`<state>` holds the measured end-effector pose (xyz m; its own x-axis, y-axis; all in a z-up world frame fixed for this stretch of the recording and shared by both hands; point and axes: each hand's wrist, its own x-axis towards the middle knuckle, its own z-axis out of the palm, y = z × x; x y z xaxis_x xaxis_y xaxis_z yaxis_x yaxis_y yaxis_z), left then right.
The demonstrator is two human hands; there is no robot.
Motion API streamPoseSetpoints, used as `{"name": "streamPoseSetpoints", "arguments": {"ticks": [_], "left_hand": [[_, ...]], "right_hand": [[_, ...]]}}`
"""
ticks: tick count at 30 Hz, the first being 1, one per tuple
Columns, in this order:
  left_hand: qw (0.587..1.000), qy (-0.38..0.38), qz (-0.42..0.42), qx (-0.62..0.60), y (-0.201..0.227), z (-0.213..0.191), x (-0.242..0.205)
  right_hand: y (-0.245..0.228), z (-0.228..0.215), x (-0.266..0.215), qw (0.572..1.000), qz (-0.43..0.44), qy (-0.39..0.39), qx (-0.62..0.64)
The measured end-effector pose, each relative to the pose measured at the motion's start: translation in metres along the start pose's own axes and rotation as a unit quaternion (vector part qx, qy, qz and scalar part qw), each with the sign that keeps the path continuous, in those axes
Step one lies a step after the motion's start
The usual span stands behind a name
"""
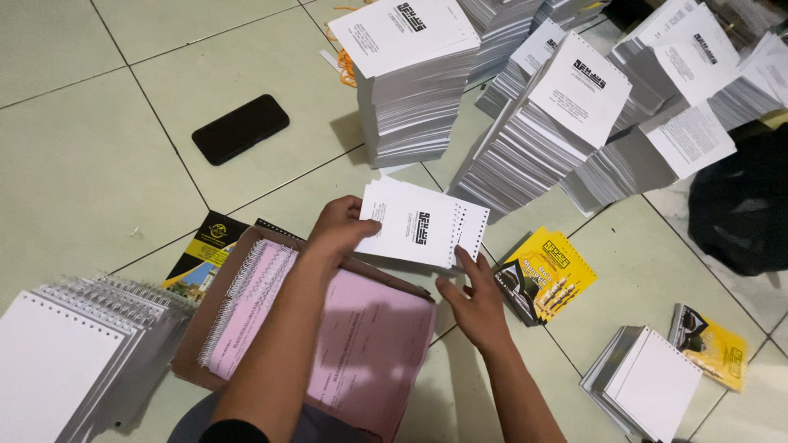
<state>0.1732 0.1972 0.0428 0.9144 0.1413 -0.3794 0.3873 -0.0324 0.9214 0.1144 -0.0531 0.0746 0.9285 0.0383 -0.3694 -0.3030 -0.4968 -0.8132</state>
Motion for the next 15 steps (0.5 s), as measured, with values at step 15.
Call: {"name": "streamPoseSetpoints", "arguments": {"ticks": [15], "left_hand": [[0.98,-0.03,-0.127,-0.152,0.041,0.004,-0.083]], "right_hand": [[0.041,-0.036,-0.07,0.924,0.073,0.124,0.355]]}}
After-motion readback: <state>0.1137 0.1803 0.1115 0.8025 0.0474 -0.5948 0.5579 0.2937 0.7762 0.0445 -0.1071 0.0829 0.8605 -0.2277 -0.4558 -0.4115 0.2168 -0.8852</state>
